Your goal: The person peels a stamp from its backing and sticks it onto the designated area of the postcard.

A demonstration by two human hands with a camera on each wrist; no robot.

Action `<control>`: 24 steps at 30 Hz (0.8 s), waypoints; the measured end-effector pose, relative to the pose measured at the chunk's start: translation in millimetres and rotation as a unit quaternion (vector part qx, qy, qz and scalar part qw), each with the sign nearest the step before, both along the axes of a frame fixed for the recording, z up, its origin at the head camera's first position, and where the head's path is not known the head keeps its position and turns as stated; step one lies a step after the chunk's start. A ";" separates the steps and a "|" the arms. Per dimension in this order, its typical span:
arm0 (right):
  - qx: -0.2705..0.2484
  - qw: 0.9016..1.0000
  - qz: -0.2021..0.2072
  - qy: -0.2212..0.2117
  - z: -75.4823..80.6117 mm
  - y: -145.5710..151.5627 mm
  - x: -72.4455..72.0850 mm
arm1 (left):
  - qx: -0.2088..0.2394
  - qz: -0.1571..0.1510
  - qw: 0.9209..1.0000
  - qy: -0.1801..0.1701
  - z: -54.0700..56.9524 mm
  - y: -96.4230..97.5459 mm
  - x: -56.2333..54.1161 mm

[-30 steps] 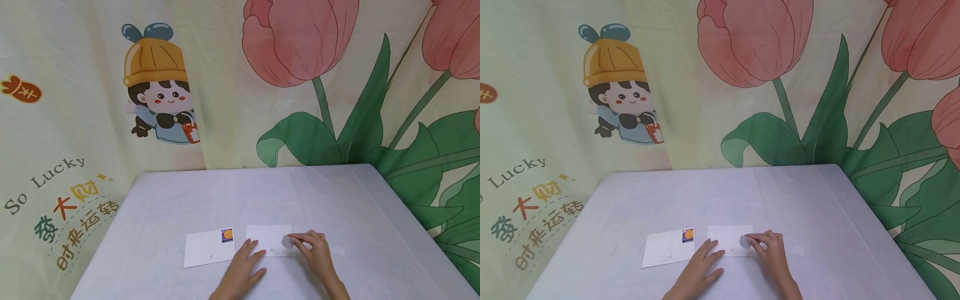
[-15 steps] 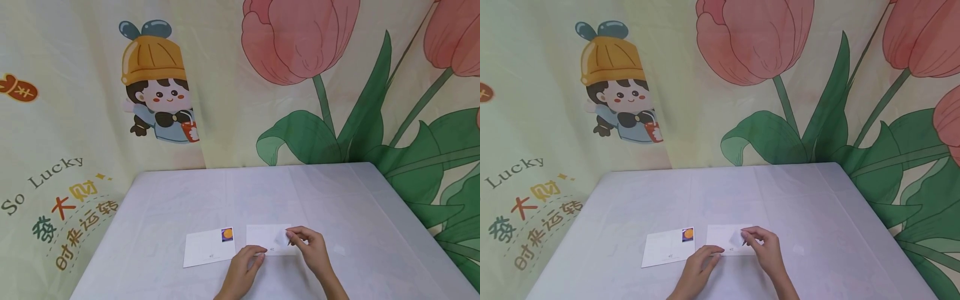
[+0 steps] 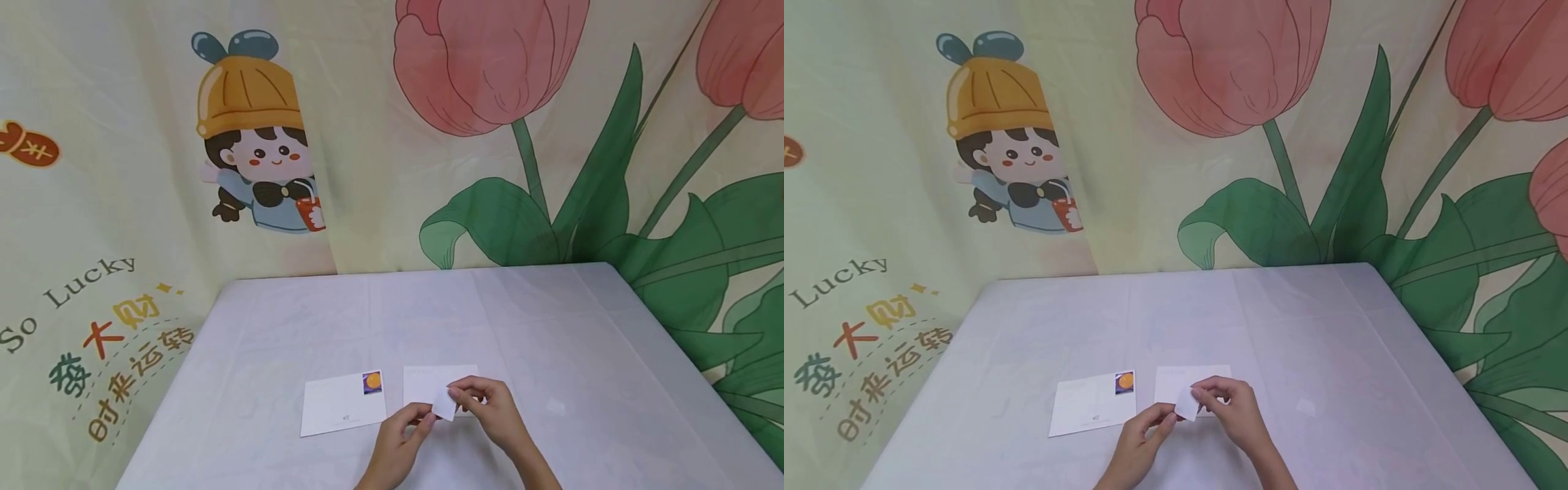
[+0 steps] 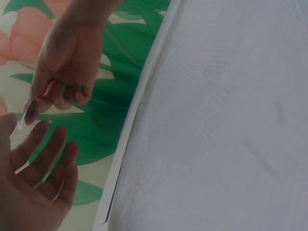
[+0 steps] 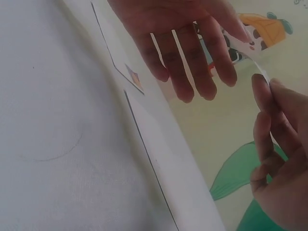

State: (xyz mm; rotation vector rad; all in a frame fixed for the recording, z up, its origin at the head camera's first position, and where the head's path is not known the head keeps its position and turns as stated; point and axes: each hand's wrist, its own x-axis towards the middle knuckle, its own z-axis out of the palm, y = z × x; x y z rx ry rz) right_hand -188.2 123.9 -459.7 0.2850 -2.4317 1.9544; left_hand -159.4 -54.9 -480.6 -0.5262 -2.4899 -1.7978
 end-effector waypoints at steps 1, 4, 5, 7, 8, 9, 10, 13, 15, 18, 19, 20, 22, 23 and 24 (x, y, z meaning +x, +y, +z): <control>0.004 1.000 0.005 -0.001 -0.2 -0.3 0.0 | -0.003 0.000 1.000 -0.003 3.5 0.0 1.0; 0.018 1.000 0.016 -0.007 -0.4 -1.5 0.2 | -0.006 0.000 1.000 -0.004 8.8 0.4 2.3; 0.022 1.000 0.017 -0.008 -0.2 -2.0 0.4 | -0.005 0.000 1.000 -0.002 9.1 0.6 2.3; 0.027 0.999 0.019 -0.009 0.3 -2.9 0.9 | -0.001 0.001 1.000 0.003 7.5 0.7 1.8; 0.029 0.999 0.020 -0.009 0.6 -3.2 1.2 | 0.002 0.000 1.000 0.008 5.8 0.6 1.4; 0.030 0.999 0.020 -0.006 1.0 -3.6 1.6 | 0.005 0.001 1.000 0.012 3.0 0.5 0.7; 0.030 0.999 0.021 -0.005 1.2 -3.7 1.9 | 0.008 0.001 1.000 0.016 -1.1 0.2 -0.4; 0.028 0.999 0.020 0.002 1.3 -3.8 2.7 | 0.016 0.001 1.000 0.016 -16.0 -1.0 -4.2; 0.026 0.999 0.019 0.006 0.8 -3.8 2.8 | 0.017 0.001 1.000 0.012 -25.7 -2.0 -7.0; 0.028 0.999 0.015 0.009 0.3 -4.3 3.0 | 0.022 -0.001 1.000 0.006 -33.4 -3.0 -9.1; 0.029 0.999 0.013 0.010 0.4 -4.6 3.2 | 0.023 -0.001 1.000 0.004 -34.6 -3.1 -9.5; 0.030 0.999 0.011 0.011 0.7 -4.9 3.4 | 0.026 -0.002 1.000 0.004 -35.3 -3.2 -9.7; 0.038 0.999 0.003 0.017 1.7 -5.7 3.9 | 0.028 -0.001 1.000 0.001 -34.7 -3.1 -9.7; 0.043 0.999 -0.001 0.020 2.3 -6.1 4.1 | 0.027 0.000 1.000 -0.005 -32.2 -2.8 -9.2; 0.047 0.999 -0.005 0.024 2.9 -6.6 4.3 | 0.024 0.000 1.000 -0.009 -27.6 -2.6 -8.1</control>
